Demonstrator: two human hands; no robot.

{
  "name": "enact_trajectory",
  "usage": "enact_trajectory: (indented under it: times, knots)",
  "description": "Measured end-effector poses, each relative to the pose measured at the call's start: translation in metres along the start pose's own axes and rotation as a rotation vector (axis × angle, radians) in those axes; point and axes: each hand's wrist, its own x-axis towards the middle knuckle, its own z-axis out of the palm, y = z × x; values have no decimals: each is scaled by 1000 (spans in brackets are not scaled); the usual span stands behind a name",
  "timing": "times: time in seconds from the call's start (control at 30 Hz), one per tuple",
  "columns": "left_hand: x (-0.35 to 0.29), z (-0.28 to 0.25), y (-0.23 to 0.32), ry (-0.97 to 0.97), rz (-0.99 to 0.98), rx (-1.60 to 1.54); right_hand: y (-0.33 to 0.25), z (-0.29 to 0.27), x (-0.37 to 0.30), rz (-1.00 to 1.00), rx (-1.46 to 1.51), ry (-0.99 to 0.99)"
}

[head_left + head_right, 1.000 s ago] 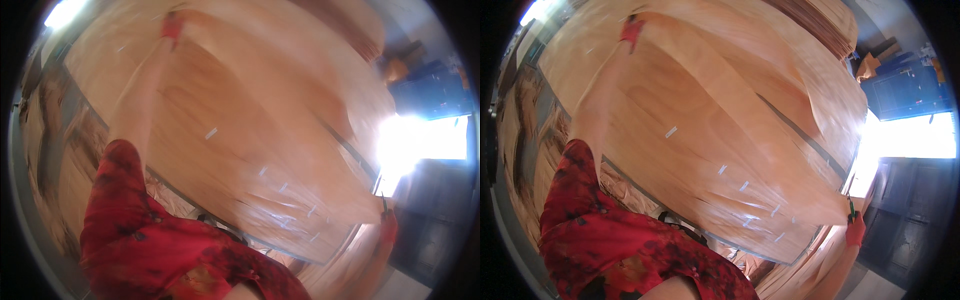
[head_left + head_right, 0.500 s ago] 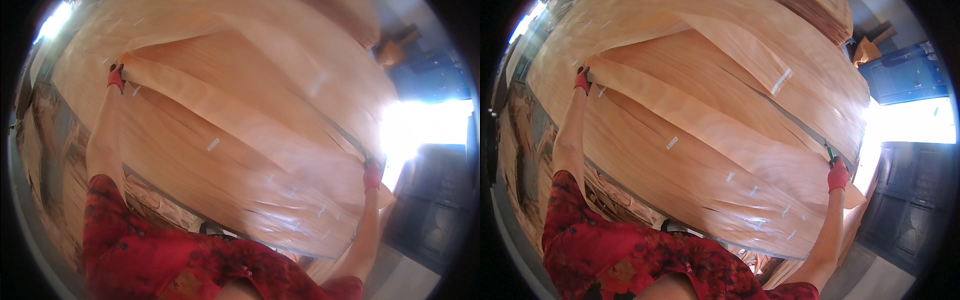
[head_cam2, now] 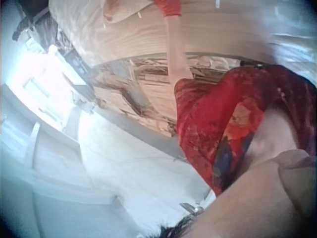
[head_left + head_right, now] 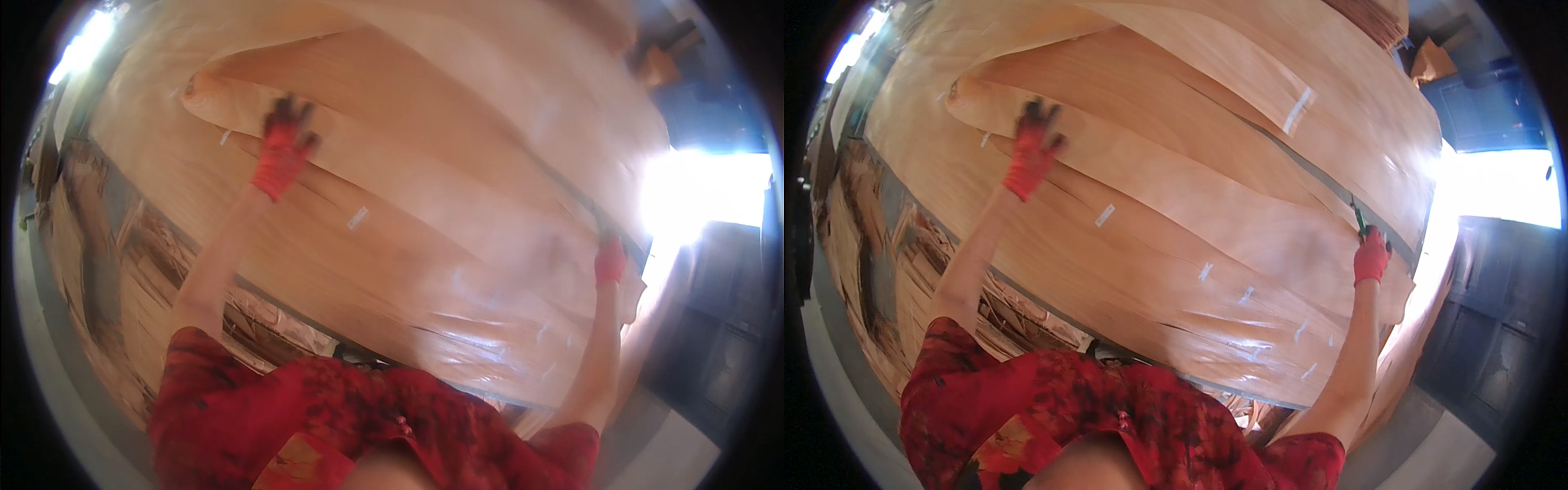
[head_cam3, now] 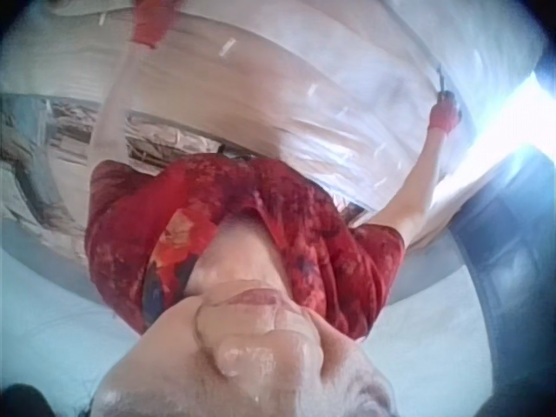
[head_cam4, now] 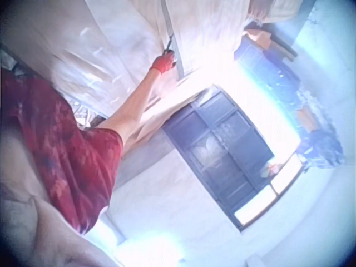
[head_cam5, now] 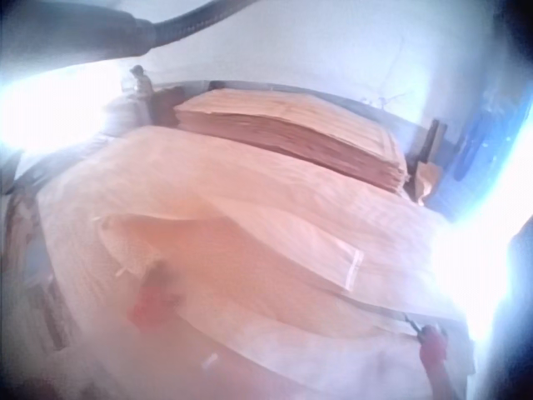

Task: The person smooths sheets of wood veneer by hand and uses a small green tool to trim the edges of the sheets.

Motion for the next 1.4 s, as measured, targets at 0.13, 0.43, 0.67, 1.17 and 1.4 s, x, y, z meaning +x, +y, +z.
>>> enact_trajectory:
  times: [0.13,0.43,0.67,1.17,1.4]
  knots:
    - [10,15,85,-392,27,-70,8,12,5,18,-40,61]
    - [59,66,5,-427,-22,324,-54,13,52,-26,230,122]
    - [136,89,1,-295,-329,429,-113,-23,120,-81,322,383]
    - [9,53,-20,-250,-483,303,105,59,-207,605,494,220]
    - [-54,50,-42,-351,-550,303,107,88,-223,542,393,10]
